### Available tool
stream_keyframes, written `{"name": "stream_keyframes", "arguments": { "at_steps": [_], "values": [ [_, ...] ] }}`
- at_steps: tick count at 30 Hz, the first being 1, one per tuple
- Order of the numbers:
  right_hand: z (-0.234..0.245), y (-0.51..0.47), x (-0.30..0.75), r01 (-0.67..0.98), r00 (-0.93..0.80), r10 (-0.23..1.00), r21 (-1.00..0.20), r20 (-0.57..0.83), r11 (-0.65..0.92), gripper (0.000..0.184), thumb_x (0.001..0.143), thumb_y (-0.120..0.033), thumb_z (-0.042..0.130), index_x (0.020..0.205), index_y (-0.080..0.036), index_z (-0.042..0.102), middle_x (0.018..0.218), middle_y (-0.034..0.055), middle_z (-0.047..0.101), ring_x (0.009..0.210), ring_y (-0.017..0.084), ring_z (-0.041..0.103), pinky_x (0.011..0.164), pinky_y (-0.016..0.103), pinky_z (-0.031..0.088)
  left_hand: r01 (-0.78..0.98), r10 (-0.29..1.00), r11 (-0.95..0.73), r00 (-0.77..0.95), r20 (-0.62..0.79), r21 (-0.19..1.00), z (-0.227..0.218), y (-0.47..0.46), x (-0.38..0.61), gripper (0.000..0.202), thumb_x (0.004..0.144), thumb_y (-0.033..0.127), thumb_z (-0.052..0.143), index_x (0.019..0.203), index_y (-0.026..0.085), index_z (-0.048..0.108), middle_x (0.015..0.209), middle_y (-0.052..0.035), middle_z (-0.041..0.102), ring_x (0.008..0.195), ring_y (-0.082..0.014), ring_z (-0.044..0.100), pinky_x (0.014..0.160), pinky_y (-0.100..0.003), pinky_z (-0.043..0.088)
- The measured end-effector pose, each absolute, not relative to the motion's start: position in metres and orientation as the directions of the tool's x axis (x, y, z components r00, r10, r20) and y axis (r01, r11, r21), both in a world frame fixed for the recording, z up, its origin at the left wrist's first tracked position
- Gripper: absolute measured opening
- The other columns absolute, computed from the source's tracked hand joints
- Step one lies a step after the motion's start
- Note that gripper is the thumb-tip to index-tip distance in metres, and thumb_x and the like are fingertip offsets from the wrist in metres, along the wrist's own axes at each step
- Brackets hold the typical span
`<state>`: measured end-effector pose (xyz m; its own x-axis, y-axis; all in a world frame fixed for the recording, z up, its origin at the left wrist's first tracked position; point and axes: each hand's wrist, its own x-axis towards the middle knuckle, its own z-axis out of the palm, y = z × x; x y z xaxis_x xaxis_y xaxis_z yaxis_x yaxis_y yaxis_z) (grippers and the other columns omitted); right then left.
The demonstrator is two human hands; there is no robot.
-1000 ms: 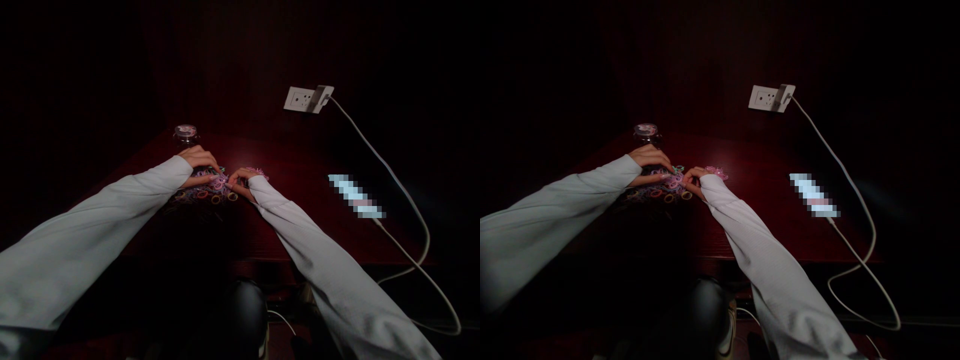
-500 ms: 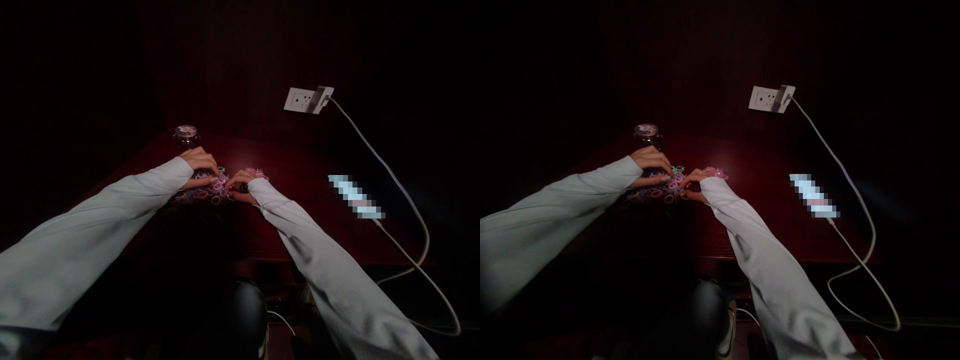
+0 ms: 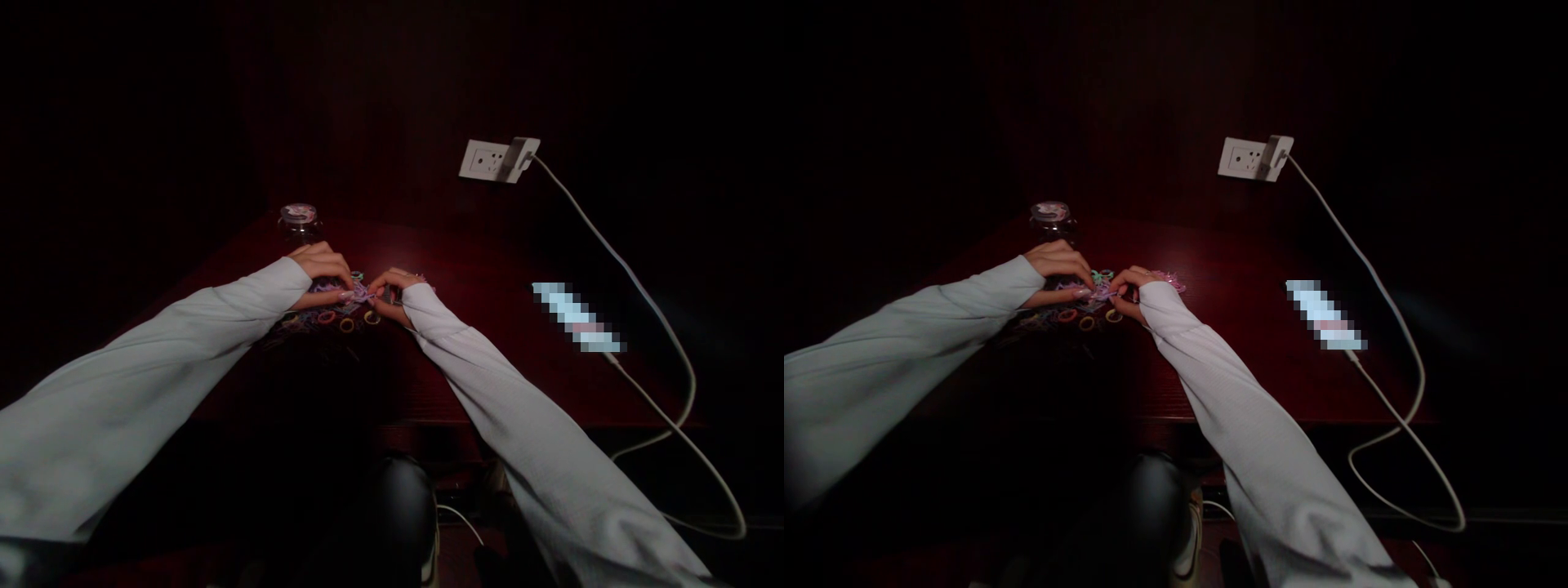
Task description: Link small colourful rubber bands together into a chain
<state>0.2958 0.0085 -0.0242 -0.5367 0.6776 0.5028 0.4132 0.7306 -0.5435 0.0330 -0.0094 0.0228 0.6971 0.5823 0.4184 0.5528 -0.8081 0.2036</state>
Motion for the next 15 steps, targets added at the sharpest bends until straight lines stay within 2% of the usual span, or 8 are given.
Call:
{"name": "stream_keyframes", "arguments": {
  "at_steps": [7,11,15],
  "values": [
    [-0.025,0.007,0.288,0.364,-0.489,0.672,-0.57,0.556,0.737,0.005,0.087,-0.021,0.078,0.091,-0.02,0.077,0.087,-0.0002,0.069,0.065,0.01,0.05,0.064,0.024,0.041,0.534,0.55,-0.829,0.724,0.418,0.165,0.021,-0.006,0.031,0.053,0.102,0.072,0.055,0.107,0.027,0.082,0.109,-0.0081,0.079,0.102,-0.0257,0.062,0.095,-0.038,0.041],
    [-0.028,0.008,0.285,0.35,-0.494,0.682,-0.595,0.539,0.724,0.006,0.086,-0.018,0.078,0.092,-0.02,0.078,0.088,0.0,0.07,0.064,0.01,0.049,0.063,0.024,0.042,0.51,0.512,-0.851,0.756,0.407,0.122,0.023,-0.006,0.031,0.056,0.096,0.078,0.061,0.109,0.027,0.08,0.108,-0.0079,0.079,0.101,-0.0253,0.062,0.09,-0.036,0.04],
    [-0.03,0.009,0.284,0.362,-0.515,0.689,-0.6,0.509,0.714,0.006,0.087,-0.02,0.078,0.094,-0.019,0.078,0.089,0.001,0.07,0.066,0.01,0.051,0.064,0.024,0.043,0.524,0.516,-0.845,0.751,0.411,0.105,0.025,-0.011,0.034,0.054,0.098,0.076,0.061,0.105,0.026,0.079,0.105,-0.0072,0.079,0.1,-0.0239,0.063,0.088,-0.035,0.04]
  ]
}}
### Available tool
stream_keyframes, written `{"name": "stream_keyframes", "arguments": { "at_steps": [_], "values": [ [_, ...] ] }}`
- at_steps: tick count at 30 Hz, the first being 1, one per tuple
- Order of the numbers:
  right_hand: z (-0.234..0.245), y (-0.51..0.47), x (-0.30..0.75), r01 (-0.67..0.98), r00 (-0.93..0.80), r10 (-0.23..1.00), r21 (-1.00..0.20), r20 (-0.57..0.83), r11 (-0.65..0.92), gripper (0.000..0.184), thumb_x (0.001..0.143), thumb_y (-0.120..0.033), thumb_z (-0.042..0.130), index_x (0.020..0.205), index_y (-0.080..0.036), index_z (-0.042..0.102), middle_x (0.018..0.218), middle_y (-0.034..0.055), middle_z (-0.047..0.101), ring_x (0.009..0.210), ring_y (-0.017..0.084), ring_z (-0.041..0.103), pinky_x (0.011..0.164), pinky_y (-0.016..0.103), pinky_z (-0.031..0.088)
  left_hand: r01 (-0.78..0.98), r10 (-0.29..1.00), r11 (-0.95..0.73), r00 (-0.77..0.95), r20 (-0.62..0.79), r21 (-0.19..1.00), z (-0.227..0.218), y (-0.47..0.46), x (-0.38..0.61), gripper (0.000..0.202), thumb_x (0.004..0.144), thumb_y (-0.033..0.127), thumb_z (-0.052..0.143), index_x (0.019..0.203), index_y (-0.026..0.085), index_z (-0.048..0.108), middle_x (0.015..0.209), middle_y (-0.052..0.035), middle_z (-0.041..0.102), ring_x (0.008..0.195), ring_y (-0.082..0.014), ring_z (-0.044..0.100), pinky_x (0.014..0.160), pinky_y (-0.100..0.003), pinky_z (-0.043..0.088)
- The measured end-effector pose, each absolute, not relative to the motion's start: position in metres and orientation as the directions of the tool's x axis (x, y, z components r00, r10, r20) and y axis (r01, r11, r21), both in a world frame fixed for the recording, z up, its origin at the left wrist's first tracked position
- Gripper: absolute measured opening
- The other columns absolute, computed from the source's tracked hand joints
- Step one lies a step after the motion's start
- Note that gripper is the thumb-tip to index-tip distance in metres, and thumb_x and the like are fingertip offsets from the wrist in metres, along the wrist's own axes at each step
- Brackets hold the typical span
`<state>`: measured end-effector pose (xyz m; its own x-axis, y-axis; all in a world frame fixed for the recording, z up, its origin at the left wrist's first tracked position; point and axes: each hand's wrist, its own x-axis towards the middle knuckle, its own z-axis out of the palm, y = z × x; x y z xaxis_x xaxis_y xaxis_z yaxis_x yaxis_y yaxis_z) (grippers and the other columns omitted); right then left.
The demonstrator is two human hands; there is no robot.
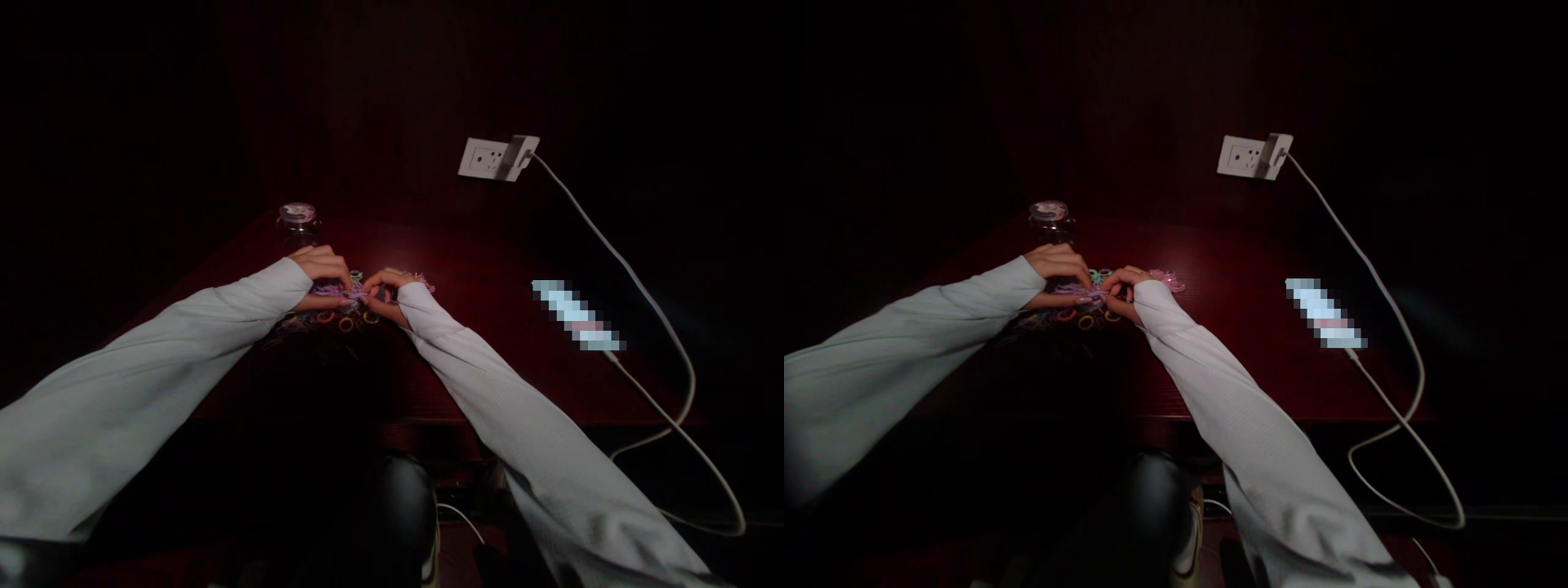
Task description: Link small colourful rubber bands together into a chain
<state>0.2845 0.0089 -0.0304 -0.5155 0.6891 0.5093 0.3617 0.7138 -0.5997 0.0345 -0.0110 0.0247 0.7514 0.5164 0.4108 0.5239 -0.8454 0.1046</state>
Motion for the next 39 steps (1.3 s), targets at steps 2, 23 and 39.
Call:
{"name": "stream_keyframes", "arguments": {
  "at_steps": [2,23,39],
  "values": [
    [-0.031,0.009,0.283,0.358,-0.513,0.697,-0.613,0.501,0.704,0.006,0.088,-0.023,0.078,0.093,-0.019,0.078,0.089,0.0011,0.07,0.066,0.01,0.051,0.063,0.024,0.043,0.523,0.516,-0.845,0.744,0.424,0.109,0.024,-0.012,0.036,0.053,0.103,0.073,0.056,0.102,0.025,0.079,0.104,-0.007,0.08,0.099,-0.0232,0.064,0.088,-0.034,0.04],
    [-0.033,0.006,0.287,0.324,-0.578,0.69,-0.654,0.436,0.684,0.008,0.083,-0.021,0.082,0.09,-0.019,0.079,0.087,0.0001,0.068,0.07,0.011,0.052,0.066,0.024,0.041,0.558,0.559,-0.814,0.678,0.478,0.161,0.022,-0.007,0.031,0.055,0.107,0.065,0.046,0.101,0.023,0.082,0.101,-0.0095,0.08,0.097,-0.025,0.064,0.091,-0.038,0.043],
    [-0.027,0.005,0.283,0.404,-0.502,0.717,-0.602,0.484,0.689,0.015,0.093,-0.036,0.081,0.095,-0.021,0.082,0.088,0.0017,0.068,0.073,0.013,0.055,0.065,0.027,0.043,0.553,0.558,-0.817,0.69,0.462,0.161,0.032,-0.016,0.036,0.057,0.108,0.067,0.043,0.103,0.024,0.081,0.105,-0.0085,0.08,0.099,-0.0234,0.067,0.091,-0.037,0.043]
  ]
}}
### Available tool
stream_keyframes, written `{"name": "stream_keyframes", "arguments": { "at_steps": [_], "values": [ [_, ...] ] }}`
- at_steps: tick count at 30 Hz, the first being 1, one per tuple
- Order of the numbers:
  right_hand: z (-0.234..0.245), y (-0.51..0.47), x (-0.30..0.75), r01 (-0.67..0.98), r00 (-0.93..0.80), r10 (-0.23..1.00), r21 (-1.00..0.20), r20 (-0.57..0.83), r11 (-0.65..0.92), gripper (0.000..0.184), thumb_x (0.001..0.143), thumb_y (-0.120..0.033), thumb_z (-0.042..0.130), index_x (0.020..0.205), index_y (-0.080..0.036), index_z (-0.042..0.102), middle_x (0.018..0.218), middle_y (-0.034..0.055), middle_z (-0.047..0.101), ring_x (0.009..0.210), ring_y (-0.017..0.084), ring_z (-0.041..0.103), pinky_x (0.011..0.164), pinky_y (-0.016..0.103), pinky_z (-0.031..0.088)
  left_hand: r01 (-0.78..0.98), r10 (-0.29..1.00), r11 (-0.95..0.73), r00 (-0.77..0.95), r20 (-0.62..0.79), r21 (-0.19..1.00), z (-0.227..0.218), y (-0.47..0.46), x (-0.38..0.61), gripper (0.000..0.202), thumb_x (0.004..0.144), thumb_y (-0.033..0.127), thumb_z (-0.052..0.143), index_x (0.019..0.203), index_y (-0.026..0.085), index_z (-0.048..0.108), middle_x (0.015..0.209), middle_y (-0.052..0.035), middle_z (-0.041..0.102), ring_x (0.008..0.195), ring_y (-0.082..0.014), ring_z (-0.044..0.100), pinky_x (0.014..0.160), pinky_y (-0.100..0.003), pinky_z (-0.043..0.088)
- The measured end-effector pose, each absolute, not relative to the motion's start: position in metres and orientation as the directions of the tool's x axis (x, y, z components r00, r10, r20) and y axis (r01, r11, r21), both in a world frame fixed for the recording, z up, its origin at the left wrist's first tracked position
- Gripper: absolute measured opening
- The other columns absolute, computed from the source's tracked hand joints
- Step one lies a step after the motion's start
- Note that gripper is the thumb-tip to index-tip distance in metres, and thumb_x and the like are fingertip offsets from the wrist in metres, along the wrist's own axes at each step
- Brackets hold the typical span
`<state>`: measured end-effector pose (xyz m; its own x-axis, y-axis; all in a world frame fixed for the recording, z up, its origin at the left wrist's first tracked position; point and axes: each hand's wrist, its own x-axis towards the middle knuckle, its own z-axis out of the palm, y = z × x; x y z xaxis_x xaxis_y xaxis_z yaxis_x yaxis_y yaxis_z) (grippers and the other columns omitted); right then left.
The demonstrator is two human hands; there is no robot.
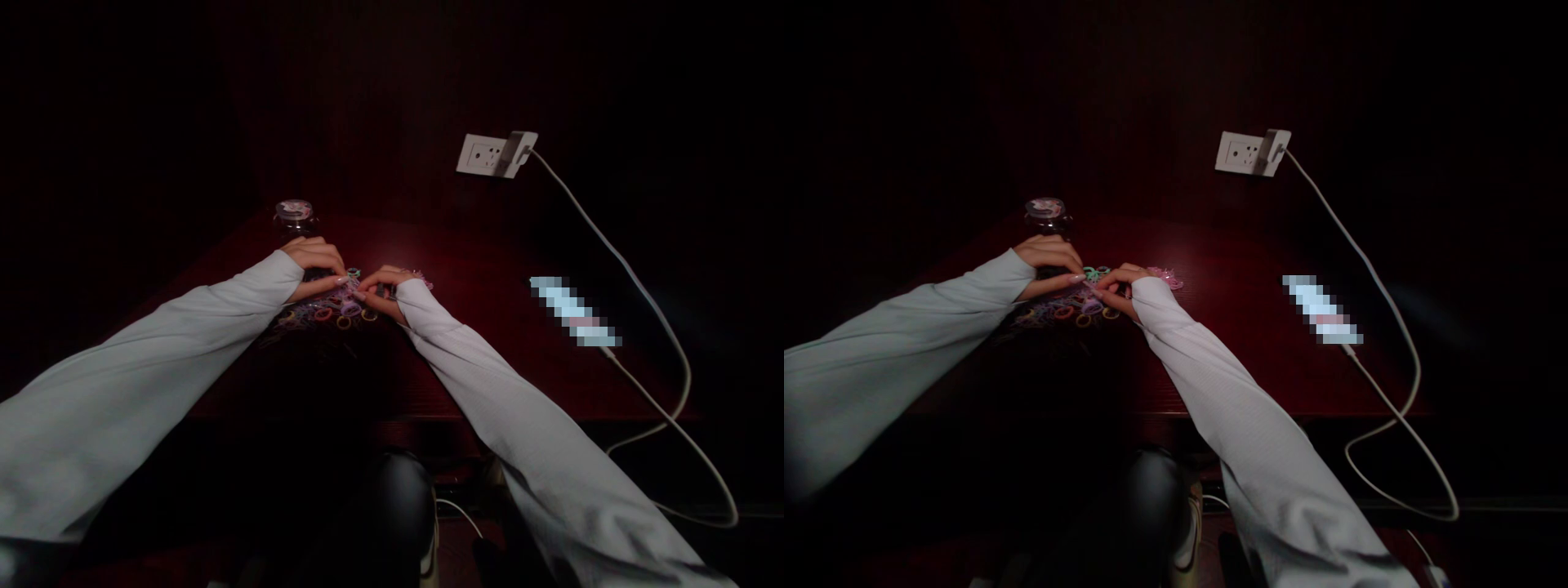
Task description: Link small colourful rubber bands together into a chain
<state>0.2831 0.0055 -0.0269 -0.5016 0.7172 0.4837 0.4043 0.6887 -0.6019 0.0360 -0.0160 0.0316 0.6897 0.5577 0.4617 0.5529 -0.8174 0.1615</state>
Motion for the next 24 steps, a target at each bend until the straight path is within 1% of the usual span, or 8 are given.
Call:
{"name": "stream_keyframes", "arguments": {
  "at_steps": [4,6,10,13,16,19,21,24],
  "values": [
    [-0.021,0.001,0.287,0.43,-0.51,0.693,-0.547,0.51,0.718,0.017,0.096,-0.038,0.077,0.094,-0.021,0.082,0.087,0.0021,0.069,0.073,0.013,0.056,0.066,0.027,0.044,0.554,0.553,-0.818,0.681,0.48,0.156,0.031,-0.017,0.037,0.058,0.108,0.066,0.043,0.103,0.023,0.081,0.104,-0.0094,0.081,0.098,-0.0236,0.068,0.09,-0.038,0.043],
    [-0.02,0.0,0.289,0.45,-0.507,0.676,-0.504,0.535,0.737,0.015,0.096,-0.036,0.078,0.093,-0.022,0.082,0.086,0.0017,0.07,0.073,0.013,0.057,0.069,0.027,0.044,0.545,0.545,-0.824,0.691,0.475,0.153,0.032,-0.018,0.037,0.056,0.108,0.064,0.044,0.103,0.023,0.081,0.105,-0.0101,0.081,0.098,-0.0241,0.069,0.089,-0.038,0.043],
    [-0.018,-0.001,0.291,0.544,-0.528,0.645,-0.363,0.553,0.757,0.005,0.094,-0.026,0.079,0.09,-0.024,0.082,0.081,-0.0001,0.07,0.081,0.016,0.06,0.081,0.03,0.042,0.571,0.559,-0.81,0.685,0.467,0.134,0.032,-0.017,0.036,0.051,0.109,0.06,0.046,0.104,0.023,0.08,0.105,-0.0086,0.081,0.097,-0.0231,0.068,0.089,-0.037,0.043],
    [-0.017,-0.001,0.292,0.6,-0.543,0.641,-0.283,0.543,0.749,0.004,0.094,-0.026,0.079,0.091,-0.026,0.082,0.081,0.0,0.071,0.086,0.018,0.061,0.088,0.032,0.04,0.597,0.563,-0.796,0.666,0.49,0.103,0.03,-0.015,0.034,0.047,0.109,0.056,0.047,0.101,0.023,0.08,0.102,-0.0077,0.081,0.095,-0.0229,0.068,0.087,-0.038,0.041],
    [-0.016,-0.001,0.293,0.621,-0.56,0.641,-0.247,0.525,0.744,0.005,0.096,-0.028,0.078,0.092,-0.027,0.081,0.084,0.0007,0.072,0.087,0.019,0.06,0.088,0.033,0.038,0.595,0.541,-0.802,0.689,0.483,0.049,0.028,-0.014,0.031,0.047,0.11,0.054,0.046,0.099,0.022,0.079,0.1,-0.0077,0.08,0.095,-0.0229,0.067,0.087,-0.039,0.038],
    [-0.015,-0.001,0.294,0.628,-0.577,0.637,-0.221,0.511,0.746,0.006,0.097,-0.029,0.077,0.094,-0.027,0.082,0.086,0.0013,0.073,0.088,0.02,0.059,0.088,0.033,0.037,0.566,0.511,-0.825,0.738,0.441,0.009,0.03,-0.014,0.027,0.043,0.106,0.056,0.052,0.099,0.025,0.08,0.099,-0.0054,0.08,0.094,-0.0221,0.066,0.09,-0.039,0.037],
    [-0.015,-0.002,0.295,0.628,-0.59,0.627,-0.2,0.508,0.752,0.007,0.098,-0.031,0.077,0.095,-0.027,0.082,0.088,0.0017,0.073,0.089,0.02,0.06,0.088,0.033,0.037,0.553,0.508,-0.833,0.753,0.418,0.015,0.031,-0.013,0.026,0.038,0.102,0.059,0.059,0.104,0.028,0.081,0.102,-0.0043,0.08,0.096,-0.0224,0.066,0.092,-0.038,0.037],
    [-0.015,-0.003,0.294,0.627,-0.608,0.613,-0.169,0.505,0.761,0.009,0.099,-0.033,0.075,0.096,-0.027,0.082,0.089,0.0023,0.074,0.09,0.02,0.06,0.087,0.033,0.037,0.574,0.536,-0.818,0.731,0.423,0.043,0.031,-0.014,0.028,0.041,0.102,0.059,0.058,0.122,0.028,0.078,0.115,-0.0062,0.079,0.104,-0.0245,0.067,0.094,-0.037,0.039]
  ]
}}
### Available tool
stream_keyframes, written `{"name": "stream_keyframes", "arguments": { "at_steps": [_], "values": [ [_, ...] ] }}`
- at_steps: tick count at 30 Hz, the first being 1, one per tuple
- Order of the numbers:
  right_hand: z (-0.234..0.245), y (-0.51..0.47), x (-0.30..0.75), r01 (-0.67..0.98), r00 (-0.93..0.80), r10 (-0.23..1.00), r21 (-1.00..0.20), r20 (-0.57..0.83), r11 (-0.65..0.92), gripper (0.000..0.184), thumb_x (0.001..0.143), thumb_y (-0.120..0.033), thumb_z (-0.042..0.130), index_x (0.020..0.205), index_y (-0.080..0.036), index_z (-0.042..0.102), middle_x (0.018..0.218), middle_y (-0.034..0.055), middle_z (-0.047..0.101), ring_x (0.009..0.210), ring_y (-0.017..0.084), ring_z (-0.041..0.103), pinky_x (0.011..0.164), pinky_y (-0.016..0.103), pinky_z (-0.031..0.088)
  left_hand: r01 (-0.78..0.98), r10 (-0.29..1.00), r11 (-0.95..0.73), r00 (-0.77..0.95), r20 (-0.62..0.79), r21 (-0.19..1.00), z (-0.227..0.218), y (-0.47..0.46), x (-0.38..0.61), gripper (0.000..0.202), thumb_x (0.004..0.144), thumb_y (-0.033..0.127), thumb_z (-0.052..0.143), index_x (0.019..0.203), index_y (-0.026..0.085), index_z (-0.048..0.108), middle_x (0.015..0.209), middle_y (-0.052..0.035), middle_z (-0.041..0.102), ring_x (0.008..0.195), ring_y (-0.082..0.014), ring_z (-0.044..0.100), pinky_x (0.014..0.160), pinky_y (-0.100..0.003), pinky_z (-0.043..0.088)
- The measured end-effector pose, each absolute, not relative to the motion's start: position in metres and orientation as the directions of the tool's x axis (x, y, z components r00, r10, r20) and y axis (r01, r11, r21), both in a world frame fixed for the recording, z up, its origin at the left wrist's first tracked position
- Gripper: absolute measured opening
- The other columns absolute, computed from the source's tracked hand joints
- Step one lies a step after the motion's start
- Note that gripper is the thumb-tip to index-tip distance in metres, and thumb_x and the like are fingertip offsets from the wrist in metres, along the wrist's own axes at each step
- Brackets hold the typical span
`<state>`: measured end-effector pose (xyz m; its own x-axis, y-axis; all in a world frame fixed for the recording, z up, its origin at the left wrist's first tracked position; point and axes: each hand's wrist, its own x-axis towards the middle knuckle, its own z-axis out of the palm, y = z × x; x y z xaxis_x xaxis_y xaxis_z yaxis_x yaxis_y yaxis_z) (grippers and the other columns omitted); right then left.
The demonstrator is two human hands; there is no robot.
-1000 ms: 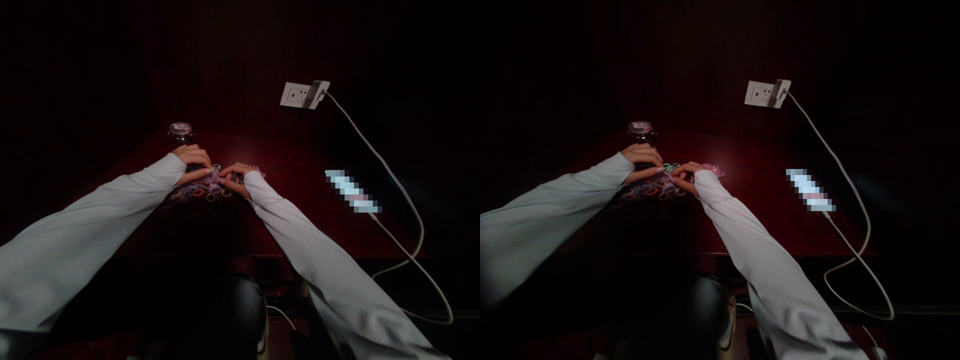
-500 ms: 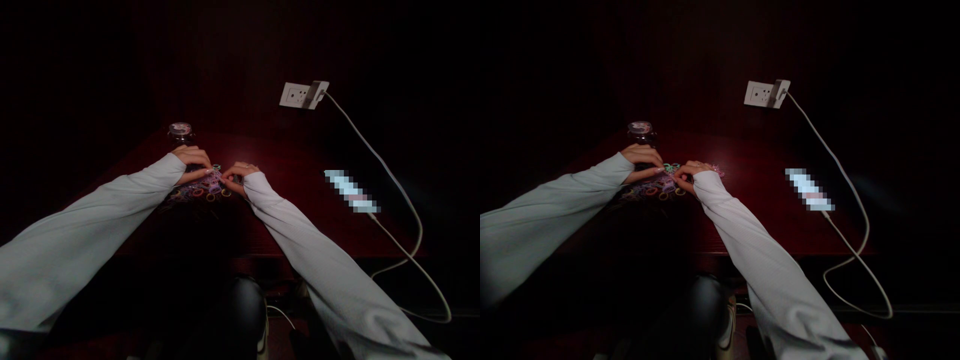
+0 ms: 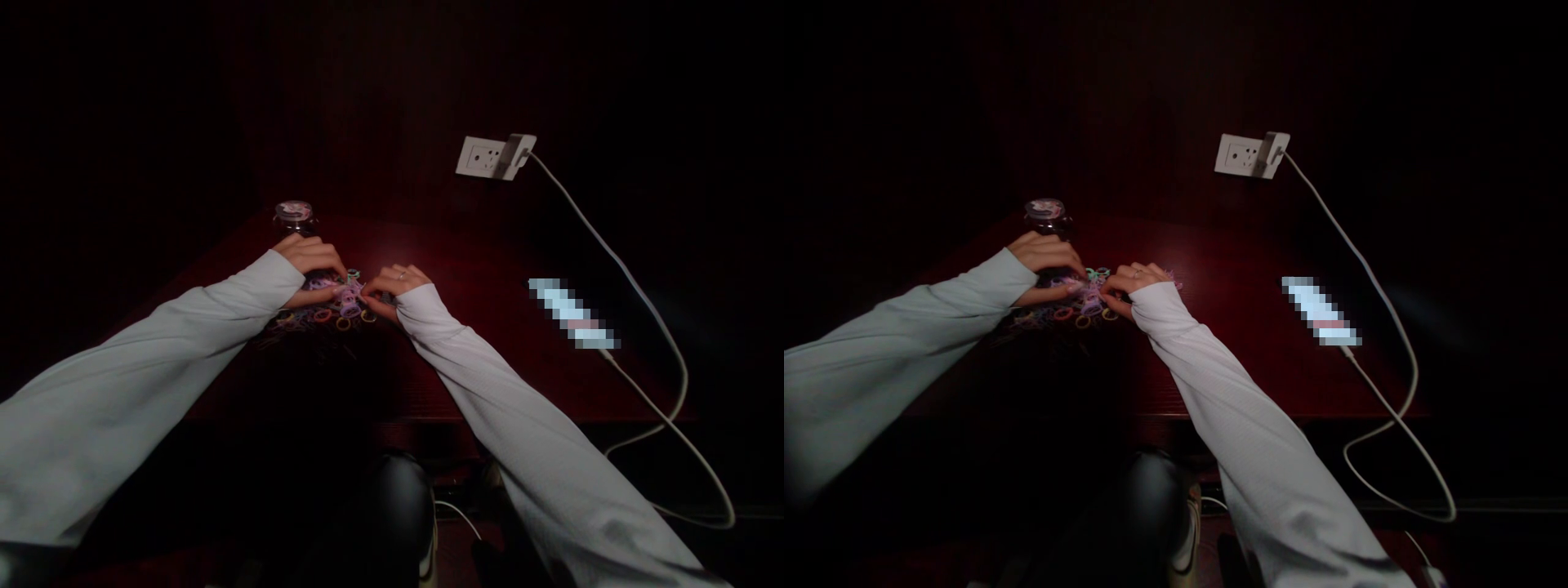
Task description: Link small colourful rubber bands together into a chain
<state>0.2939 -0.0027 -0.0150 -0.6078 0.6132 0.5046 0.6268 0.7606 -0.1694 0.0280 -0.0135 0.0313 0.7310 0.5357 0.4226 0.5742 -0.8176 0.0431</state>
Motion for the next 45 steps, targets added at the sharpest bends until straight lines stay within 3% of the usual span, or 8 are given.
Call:
{"name": "stream_keyframes", "arguments": {
  "at_steps": [3,9,17,29,39,45],
  "values": [
    [-0.015,-0.004,0.293,0.619,-0.627,0.597,-0.144,0.501,0.772,0.013,0.101,-0.036,0.073,0.097,-0.027,0.081,0.089,0.003,0.075,0.091,0.021,0.061,0.086,0.034,0.037,0.583,0.547,-0.81,0.71,0.443,0.066,0.029,-0.014,0.033,0.046,0.105,0.055,0.054,0.138,0.029,0.072,0.124,-0.0081,0.078,0.109,-0.0256,0.067,0.094,-0.036,0.04],
    [-0.015,-0.002,0.292,0.62,-0.64,0.589,-0.12,0.493,0.775,0.011,0.1,-0.036,0.075,0.098,-0.028,0.082,0.089,0.0029,0.074,0.09,0.021,0.06,0.085,0.034,0.036,0.54,0.498,-0.841,0.744,0.447,0.038,0.023,-0.014,0.038,0.04,0.108,0.056,0.053,0.117,0.03,0.082,0.11,-0.0067,0.08,0.101,-0.0233,0.066,0.091,-0.036,0.039],
    [-0.014,-0.003,0.291,0.656,-0.622,0.629,-0.13,0.467,0.744,0.008,0.099,-0.034,0.077,0.097,-0.027,0.081,0.088,0.0027,0.074,0.091,0.021,0.059,0.084,0.034,0.034,0.535,0.506,-0.843,0.754,0.419,0.055,0.027,-0.01,0.035,0.038,0.107,0.057,0.054,0.112,0.032,0.083,0.106,-0.0063,0.081,0.097,-0.0226,0.067,0.089,-0.036,0.039],
    [-0.004,-0.016,0.294,0.67,-0.615,0.638,-0.12,0.463,0.733,0.025,0.1,-0.05,0.076,0.106,-0.027,0.083,0.097,0.0057,0.077,0.096,0.023,0.063,0.089,0.036,0.035,0.544,0.491,-0.839,0.756,0.433,0.002,0.029,-0.015,0.039,0.034,0.108,0.054,0.057,0.108,0.032,0.082,0.101,-0.004,0.081,0.096,-0.0227,0.067,0.089,-0.037,0.037],
    [-0.005,-0.015,0.296,0.627,-0.675,0.587,-0.072,0.448,0.776,0.018,0.104,-0.04,0.07,0.103,-0.027,0.082,0.099,0.0052,0.078,0.096,0.022,0.06,0.088,0.035,0.035,0.537,0.484,-0.844,0.775,0.407,-0.018,0.03,-0.015,0.038,0.04,0.107,0.061,0.055,0.106,0.031,0.081,0.1,-0.0039,0.081,0.095,-0.0222,0.066,0.088,-0.038,0.037],
    [-0.004,-0.014,0.293,0.725,-0.552,0.709,-0.169,0.439,0.668,0.014,0.102,-0.037,0.072,0.106,-0.028,0.082,0.098,0.0034,0.078,0.098,0.022,0.062,0.092,0.035,0.036,0.534,0.458,-0.843,0.772,0.441,-0.058,0.025,-0.013,0.037,0.037,0.107,0.055,0.055,0.108,0.03,0.082,0.099,-0.0037,0.081,0.094,-0.0212,0.066,0.088,-0.037,0.036]
  ]
}}
